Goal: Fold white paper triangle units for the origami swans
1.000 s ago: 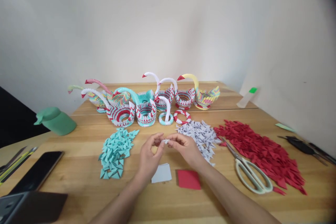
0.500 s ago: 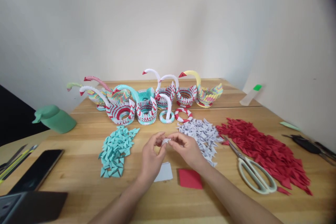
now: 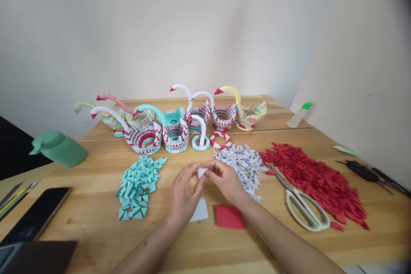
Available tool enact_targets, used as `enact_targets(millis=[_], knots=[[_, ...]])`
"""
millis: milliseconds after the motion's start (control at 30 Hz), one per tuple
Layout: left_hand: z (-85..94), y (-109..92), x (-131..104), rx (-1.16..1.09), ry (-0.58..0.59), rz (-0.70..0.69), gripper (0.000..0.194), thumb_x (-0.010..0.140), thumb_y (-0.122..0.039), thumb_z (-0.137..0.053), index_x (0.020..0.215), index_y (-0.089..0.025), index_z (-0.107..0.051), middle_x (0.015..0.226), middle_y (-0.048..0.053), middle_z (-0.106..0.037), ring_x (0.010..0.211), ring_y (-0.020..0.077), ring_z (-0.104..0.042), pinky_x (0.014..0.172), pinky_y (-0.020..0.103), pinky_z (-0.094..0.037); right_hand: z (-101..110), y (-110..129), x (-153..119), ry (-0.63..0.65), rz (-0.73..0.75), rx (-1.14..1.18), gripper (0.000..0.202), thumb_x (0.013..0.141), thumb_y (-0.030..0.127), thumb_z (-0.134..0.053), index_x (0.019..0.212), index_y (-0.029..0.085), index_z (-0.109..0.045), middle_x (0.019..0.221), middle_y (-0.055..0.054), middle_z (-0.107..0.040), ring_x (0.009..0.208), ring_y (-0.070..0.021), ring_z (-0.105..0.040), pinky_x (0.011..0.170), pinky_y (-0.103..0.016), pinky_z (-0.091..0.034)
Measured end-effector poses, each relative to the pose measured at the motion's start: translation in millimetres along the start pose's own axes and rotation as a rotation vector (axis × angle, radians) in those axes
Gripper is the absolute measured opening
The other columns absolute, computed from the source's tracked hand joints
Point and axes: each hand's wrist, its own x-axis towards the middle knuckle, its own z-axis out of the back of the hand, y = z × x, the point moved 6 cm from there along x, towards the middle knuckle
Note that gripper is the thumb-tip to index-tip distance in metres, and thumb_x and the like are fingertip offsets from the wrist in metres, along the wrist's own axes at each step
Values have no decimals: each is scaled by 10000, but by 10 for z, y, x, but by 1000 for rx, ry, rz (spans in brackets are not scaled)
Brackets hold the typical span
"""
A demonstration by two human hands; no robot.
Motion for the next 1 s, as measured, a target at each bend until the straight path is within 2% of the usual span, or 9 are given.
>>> enact_targets(millis=[133, 267, 333, 500, 733, 867, 1000], knots=[[22, 93, 21, -227, 7, 162, 340, 860, -235, -502, 1195, -177, -509, 1122, 95, -624, 979, 180, -595, 827, 309, -486, 60, -2, 3, -66, -3, 25, 119, 775, 290, -593, 810, 180, -625, 711, 4, -593, 668, -142, -519, 626, -248, -402], [-20, 192, 35, -318, 65, 287, 245, 858, -256, -506, 1057, -158, -610, 1031, 80, -677, 930, 184, -628, 810, 301, -494, 98, -28, 8, -110, -3, 53, 121, 764, 294, -603, 800, 178, -608, 732, -1, -607, 683, -145, -535, 635, -247, -409], [-38, 192, 38, -277, 85, 273, 219, 830, -224, -535, 1013, -165, -641, 981, 62, -693, 886, 179, -639, 793, 292, -498, 99, -48, 10, -112, -10, 66, 125, 761, 295, -604, 794, 175, -598, 728, -1, -605, 681, -145, -537, 638, -248, -413], [-37, 94, 52, -120, 81, 128, 298, 772, -139, -580, 1055, -206, -650, 971, 40, -686, 836, 161, -630, 761, 267, -501, 45, -67, 2, -99, -18, 70, 117, 773, 280, -580, 839, 184, -591, 735, 5, -589, 700, -146, -538, 656, -251, -421], [-12, 130, 85, -207, 81, 216, 219, 806, -163, -555, 988, -178, -676, 965, 50, -704, 837, 167, -645, 729, 251, -511, -69, 15, -28, 3, -19, 6, 308, 768, 267, -542, 1058, 189, -613, 799, -12, -594, 735, -161, -556, 684, -276, -438], [-3, 111, 82, -180, 109, 189, 313, 784, -158, -581, 1092, -188, -627, 1027, 48, -693, 840, 163, -646, 756, 266, -512, -61, 54, -25, 36, -14, 10, 276, 768, 257, -536, 1011, 189, -648, 903, -41, -653, 832, -190, -584, 763, -305, -444], [2, 82, 66, -112, 127, 126, 369, 790, -129, -547, 1149, -206, -584, 1091, 48, -670, 903, 161, -639, 818, 282, -497, -44, 36, -15, 28, -26, 55, 265, 765, 266, -548, 995, 184, -648, 876, -42, -658, 808, -186, -588, 759, -306, -453]])
